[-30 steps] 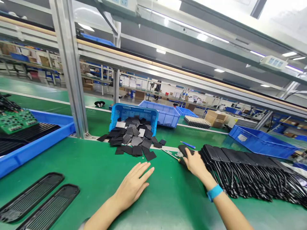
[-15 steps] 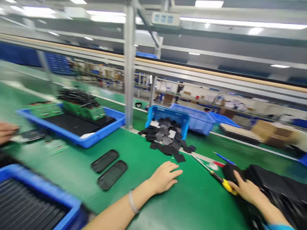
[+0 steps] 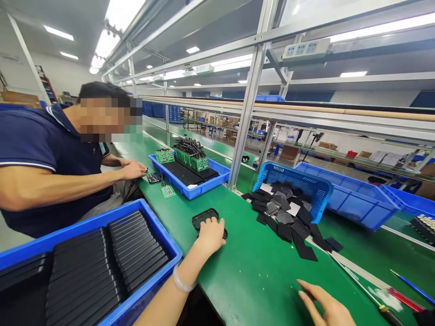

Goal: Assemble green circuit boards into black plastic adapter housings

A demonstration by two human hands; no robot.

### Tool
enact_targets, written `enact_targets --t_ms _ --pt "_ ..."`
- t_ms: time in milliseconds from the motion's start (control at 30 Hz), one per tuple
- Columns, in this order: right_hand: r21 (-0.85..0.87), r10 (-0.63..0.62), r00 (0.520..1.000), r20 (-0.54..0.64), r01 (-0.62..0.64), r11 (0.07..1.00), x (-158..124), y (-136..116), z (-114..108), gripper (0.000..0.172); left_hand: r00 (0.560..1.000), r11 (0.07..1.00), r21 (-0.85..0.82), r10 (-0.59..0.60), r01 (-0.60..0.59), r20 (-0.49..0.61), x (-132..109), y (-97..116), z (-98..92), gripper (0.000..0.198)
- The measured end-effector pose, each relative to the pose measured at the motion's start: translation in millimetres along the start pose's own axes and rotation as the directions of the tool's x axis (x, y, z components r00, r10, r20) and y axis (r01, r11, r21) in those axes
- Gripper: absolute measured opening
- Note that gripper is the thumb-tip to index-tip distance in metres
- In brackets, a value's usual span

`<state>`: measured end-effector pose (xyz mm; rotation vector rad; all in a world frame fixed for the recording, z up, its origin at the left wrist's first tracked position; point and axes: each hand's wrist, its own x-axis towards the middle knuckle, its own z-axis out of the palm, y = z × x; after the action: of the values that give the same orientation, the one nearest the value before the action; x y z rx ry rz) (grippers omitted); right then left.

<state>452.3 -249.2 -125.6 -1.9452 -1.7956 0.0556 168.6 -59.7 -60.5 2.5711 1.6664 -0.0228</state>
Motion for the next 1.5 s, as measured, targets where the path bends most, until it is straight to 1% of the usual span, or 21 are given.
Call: enact_targets --t_ms 67,133,167,233,333,400,433,500,567,667,767,867,967,1033,1100,1200,1267,1367,1433,1500 --pt "-0.01 -0.115 0.991 -0.066 0.114 0.993 0.4 -12.3 17.1 0.043 0.999 0.999 0.01 -0.037 0.037 0.011 -9.2 -12.9 7.2 0.068" --pt "-0.027 -0.202 0.972 -0.121 0.2 0.979 -3.8 -13.1 32.0 0.038 1.0 1.0 0.011 -0.029 0.029 0.011 -15.3 -15.6 13.9 0.062" --pt "-0.03 -0.223 0.965 -0.135 0.221 0.975 -6.6 -11.4 37.7 0.036 1.0 1.0 0.009 -0.018 0.018 0.006 -16.8 -13.5 16.6 0.059" --pt "-0.01 -0.218 0.967 -0.129 0.218 0.976 -11.9 -8.1 44.5 0.032 1.0 1.0 0.0 0.014 -0.014 -0.007 -16.7 -3.5 19.8 0.053" --pt "0.086 -0.145 0.985 -0.094 0.153 0.984 -16.1 -8.6 45.6 0.028 0.994 0.993 -0.026 0.113 -0.113 -0.009 -8.0 22.8 20.1 0.054" --pt "0.167 -0.099 0.991 -0.085 0.112 0.98 -16.1 -12.4 43.7 0.029 0.976 0.975 -0.048 0.216 -0.216 -0.004 5.0 45.3 18.4 0.054" --pt "0.203 -0.084 0.994 -0.076 0.097 0.974 -15.6 -14.4 42.7 0.029 0.964 0.963 -0.056 0.265 -0.265 -0.007 14.2 57.2 17.6 0.05" --pt "0.261 -0.07 0.997 -0.043 0.079 0.962 -14.1 -16.8 41.2 0.029 0.939 0.937 -0.066 0.342 -0.343 -0.027 38.0 80.8 16.8 0.037" --pt "0.293 -0.071 0.997 -0.001 0.068 0.954 -12.7 -15.8 41.0 0.03 0.921 0.919 -0.07 0.385 -0.388 -0.055 66.3 102.1 18.2 0.026" --pt "0.296 -0.05 0.998 0.026 0.04 0.954 -10.5 -9.8 43.4 0.032 0.914 0.912 -0.079 0.397 -0.404 -0.091 105.7 126.6 25.6 0.027" --pt "0.278 -0.028 0.999 0.028 0.019 0.96 -8.7 -5.9 47.0 0.033 0.932 0.931 -0.098 0.339 -0.352 -0.127 129.6 140.9 37.8 0.029" --pt "0.263 0.006 1.0 0.017 -0.01 0.965 -8.9 -9.6 47.6 0.031 0.95 0.948 -0.139 0.262 -0.287 -0.171 137.8 143.4 48.7 0.033" --pt "0.265 0.052 0.998 0.025 -0.057 0.963 -10.7 -18.3 42.7 0.03 0.954 0.945 -0.184 0.236 -0.27 -0.187 138.9 136.0 51.8 0.036" --pt "0.27 0.066 0.996 0.052 -0.078 0.96 -11.4 -23.9 37.5 0.029 0.946 0.933 -0.196 0.268 -0.301 -0.181 138.4 129.9 49.4 0.037" --pt "0.274 0.078 0.994 0.075 -0.096 0.957 -11.2 -28.2 32.7 0.029 0.929 0.912 -0.193 0.336 -0.362 -0.156 136.6 126.7 46.0 0.039" --pt "0.273 0.089 0.991 0.097 -0.112 0.956 -10.3 -32.0 28.5 0.028 0.908 0.892 -0.169 0.406 -0.419 -0.106 131.3 130.6 43.8 0.047" --pt "0.27 0.092 0.99 0.103 -0.116 0.956 -10.3 -33.3 27.5 0.028 0.912 0.901 -0.146 0.399 -0.41 -0.097 127.3 137.1 45.0 0.049" --pt "0.271 0.092 0.99 0.111 -0.119 0.955 -10.8 -34.4 26.3 0.028 0.919 0.911 -0.133 0.38 -0.391 -0.104 124.8 144.7 46.4 0.044" --pt "0.269 0.092 0.989 0.116 -0.121 0.955 -10.9 -34.9 24.8 0.029 0.917 0.906 -0.147 0.384 -0.396 -0.104 126.2 144.1 43.7 0.04" --pt "0.271 0.095 0.988 0.121 -0.125 0.955 -10.9 -35.6 22.9 0.029 0.909 0.893 -0.171 0.402 -0.415 -0.107 127.8 137.4 36.7 0.041"
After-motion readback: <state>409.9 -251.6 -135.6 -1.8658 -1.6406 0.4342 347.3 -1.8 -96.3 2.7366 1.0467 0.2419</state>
